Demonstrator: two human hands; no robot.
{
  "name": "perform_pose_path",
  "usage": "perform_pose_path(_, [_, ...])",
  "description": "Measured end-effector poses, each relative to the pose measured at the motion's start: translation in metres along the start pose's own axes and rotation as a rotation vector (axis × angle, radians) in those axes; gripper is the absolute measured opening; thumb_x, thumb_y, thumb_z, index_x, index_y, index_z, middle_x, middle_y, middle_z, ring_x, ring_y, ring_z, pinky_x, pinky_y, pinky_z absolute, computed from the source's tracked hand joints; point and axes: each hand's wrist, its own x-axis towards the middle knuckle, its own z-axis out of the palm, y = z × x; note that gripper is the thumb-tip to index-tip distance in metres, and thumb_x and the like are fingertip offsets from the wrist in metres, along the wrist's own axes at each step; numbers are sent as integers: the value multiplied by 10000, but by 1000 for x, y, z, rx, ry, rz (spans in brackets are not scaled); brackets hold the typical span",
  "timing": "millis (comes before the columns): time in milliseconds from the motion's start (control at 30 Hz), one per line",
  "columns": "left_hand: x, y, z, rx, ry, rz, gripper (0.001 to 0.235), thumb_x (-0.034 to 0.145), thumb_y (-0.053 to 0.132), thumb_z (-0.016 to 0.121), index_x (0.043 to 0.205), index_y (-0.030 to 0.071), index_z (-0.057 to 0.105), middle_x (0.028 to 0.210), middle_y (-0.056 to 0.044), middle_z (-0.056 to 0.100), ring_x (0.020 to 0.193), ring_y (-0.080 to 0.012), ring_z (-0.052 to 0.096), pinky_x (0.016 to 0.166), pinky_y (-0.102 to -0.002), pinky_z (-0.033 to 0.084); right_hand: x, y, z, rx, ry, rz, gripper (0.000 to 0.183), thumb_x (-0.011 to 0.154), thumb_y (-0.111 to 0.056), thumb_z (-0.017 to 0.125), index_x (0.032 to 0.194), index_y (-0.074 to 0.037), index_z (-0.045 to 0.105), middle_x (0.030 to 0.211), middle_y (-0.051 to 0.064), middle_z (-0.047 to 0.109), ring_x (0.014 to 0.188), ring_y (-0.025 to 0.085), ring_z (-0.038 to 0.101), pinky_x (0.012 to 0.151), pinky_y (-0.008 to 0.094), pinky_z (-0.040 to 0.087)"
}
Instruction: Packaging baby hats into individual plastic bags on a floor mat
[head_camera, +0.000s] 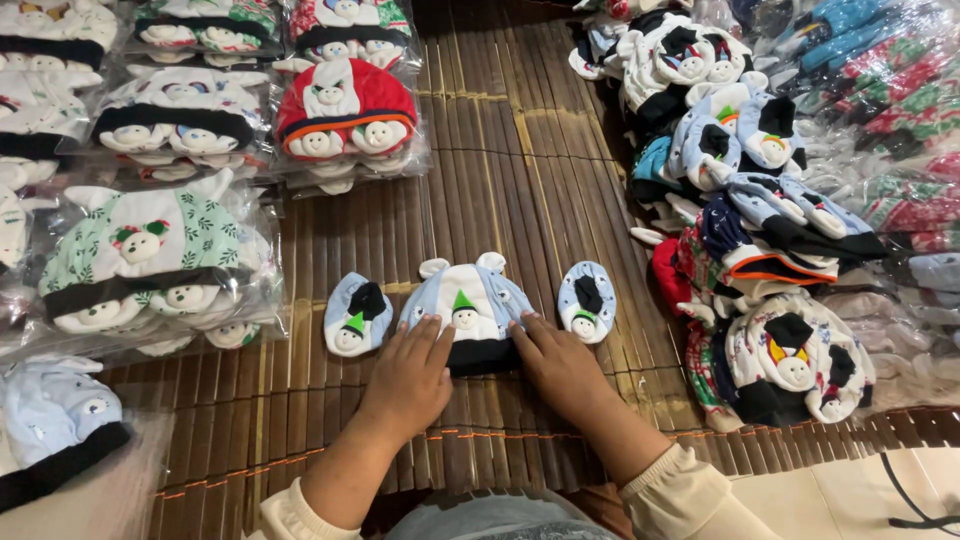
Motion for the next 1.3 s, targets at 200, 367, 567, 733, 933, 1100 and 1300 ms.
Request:
perform_pose_path(200, [12,-2,7,171,138,107,523,969,348,518,1411,79,591,1201,-178,661,1176,-336,661,1005,-524,497,11,1,-12,47,76,16,493,948,-114,527,1440,-96,545,1168,153,674,845,286,738,698,378,569])
perform_pose_path(367, [20,-3,2,351,265,84,243,966,119,588,1187,109,688,981,-119,661,1002,-293,707,973,-481,547,25,-2,-23,200,111,58,487,917,-91,597,1404,-84,581,1196,152,668,913,314,711,727,403,549])
perform_pose_path(567, [35,0,-17,401,295,112,72,960,53,594,941,106,637,778,-61,510,749,-259,632,890,-489,573,26,4,-18,158,6,-11,498,888,-71,605,1383,-125,618,1253,158,661,939,319,654,781,385,537])
perform_pose_path(733, [41,-15,-28,352,322,192,84,980,67,565,901,90,579,851,-108,538,847,-301,644,947,-531,562,36,15,-40,118,-49,-36,528,936,-91,563,1454,-191,565,1377,92,628,1121,305,625,847,374,531])
perform_pose_path(933, [24,-26,-22,173,224,364,133,1030,150,455,1094,97,559,1192,-210,638,1151,-362,644,1079,-612,453,17,18,-27,76,-204,-70,578,934,-139,565,1496,-263,510,1542,7,524,1400,260,480,1064,424,440])
perform_pose_path(1100, [13,-26,-15,119,36,279,371,1003,186,460,1366,191,539,1333,-166,625,1264,-328,604,1124,-605,394,22,19,-32,144,-316,-11,648,857,-174,639,1489,-250,516,1583,-1,478,1464,262,407,1132,468,376])
perform_pose_path(1300, [23,9,-13,141,93,127,287,931,106,555,1217,97,576,1327,-238,604,1344,-413,528,1139,-747,244,49,26,-27,552,-301,248,489,881,-224,603,1368,-229,645,1342,36,690,1291,274,614,1037,476,473])
